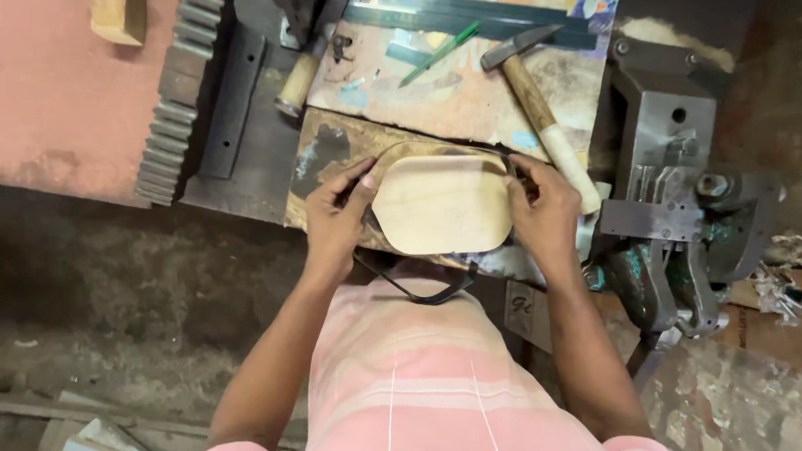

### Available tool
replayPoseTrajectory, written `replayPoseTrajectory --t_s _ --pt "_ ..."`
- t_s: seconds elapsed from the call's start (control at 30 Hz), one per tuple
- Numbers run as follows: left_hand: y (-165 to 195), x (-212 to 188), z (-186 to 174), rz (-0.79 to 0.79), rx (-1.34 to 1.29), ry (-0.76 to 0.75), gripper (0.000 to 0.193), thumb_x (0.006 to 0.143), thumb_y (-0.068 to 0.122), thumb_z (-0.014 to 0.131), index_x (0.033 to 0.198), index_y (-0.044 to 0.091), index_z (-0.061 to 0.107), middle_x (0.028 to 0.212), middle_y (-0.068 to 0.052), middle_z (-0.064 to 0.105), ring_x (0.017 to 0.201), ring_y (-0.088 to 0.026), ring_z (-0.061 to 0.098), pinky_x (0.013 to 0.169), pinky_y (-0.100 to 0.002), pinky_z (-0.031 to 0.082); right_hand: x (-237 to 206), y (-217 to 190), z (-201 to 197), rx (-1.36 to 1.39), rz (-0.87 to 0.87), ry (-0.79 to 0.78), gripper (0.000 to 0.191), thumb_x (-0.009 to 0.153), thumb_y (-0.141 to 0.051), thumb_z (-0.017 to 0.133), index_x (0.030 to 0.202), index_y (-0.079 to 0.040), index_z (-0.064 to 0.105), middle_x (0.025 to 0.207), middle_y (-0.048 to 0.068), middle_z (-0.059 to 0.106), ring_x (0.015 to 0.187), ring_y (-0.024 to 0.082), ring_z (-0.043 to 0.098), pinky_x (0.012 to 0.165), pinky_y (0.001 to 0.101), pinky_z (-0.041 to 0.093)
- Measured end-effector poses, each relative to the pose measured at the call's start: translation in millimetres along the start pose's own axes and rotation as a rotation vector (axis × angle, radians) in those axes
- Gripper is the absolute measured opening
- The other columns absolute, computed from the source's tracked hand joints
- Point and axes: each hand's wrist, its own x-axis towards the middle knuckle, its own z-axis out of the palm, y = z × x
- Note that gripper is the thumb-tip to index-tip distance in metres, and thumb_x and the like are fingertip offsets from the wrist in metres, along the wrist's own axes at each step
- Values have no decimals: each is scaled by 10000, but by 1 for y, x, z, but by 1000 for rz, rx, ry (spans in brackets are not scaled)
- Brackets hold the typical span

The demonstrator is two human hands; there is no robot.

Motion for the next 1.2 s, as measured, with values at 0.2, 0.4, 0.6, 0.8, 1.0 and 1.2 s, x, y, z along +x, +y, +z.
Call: replayPoseTrajectory --t_s 0.2,0.4,0.6,0.8,1.0,1.2 --pt "-27 3 -4 641 936 137 273 875 65 722 1141 101 770 1195 -180 658 1060 -341 563 908 -430 478 -1 24 13 -125 -98 23 248 914 18 727 1155 -28 762 944 188 699 880 364 682 803 424 532" --pt "-8 16 8 608 935 -221 689 721 236 864 1354 44 670 1221 -197 583 1129 -423 501 967 -541 394 -2 20 7 -47 58 -64 262 963 -16 722 1215 -63 775 953 160 704 883 311 683 787 395 532" --pt "9 23 16 520 1102 -224 701 615 368 918 1253 138 736 1215 -139 585 1128 -369 457 921 -538 347 -13 10 2 -27 255 -133 652 633 -239 945 1221 -51 732 928 124 647 828 279 642 741 394 521" --pt "3 24 15 416 1028 -215 647 617 392 928 1191 144 762 1176 -87 609 1154 -348 436 990 -508 311 -29 12 12 -160 158 -13 648 620 -212 977 1219 -68 776 885 114 693 861 292 635 798 413 502" --pt "-4 28 14 435 979 -207 653 605 407 937 1174 141 759 1170 -43 655 1183 -336 434 984 -512 292 -33 19 13 -18 217 23 691 645 -200 972 1284 -79 738 992 107 751 932 245 679 867 371 535" --pt "-5 30 12 422 947 -196 679 588 408 936 1191 151 759 1202 -55 635 1198 -348 417 1007 -526 286 -28 14 12 -18 198 4 643 656 -186 969 1249 -61 753 1014 138 739 939 249 694 859 361 548"
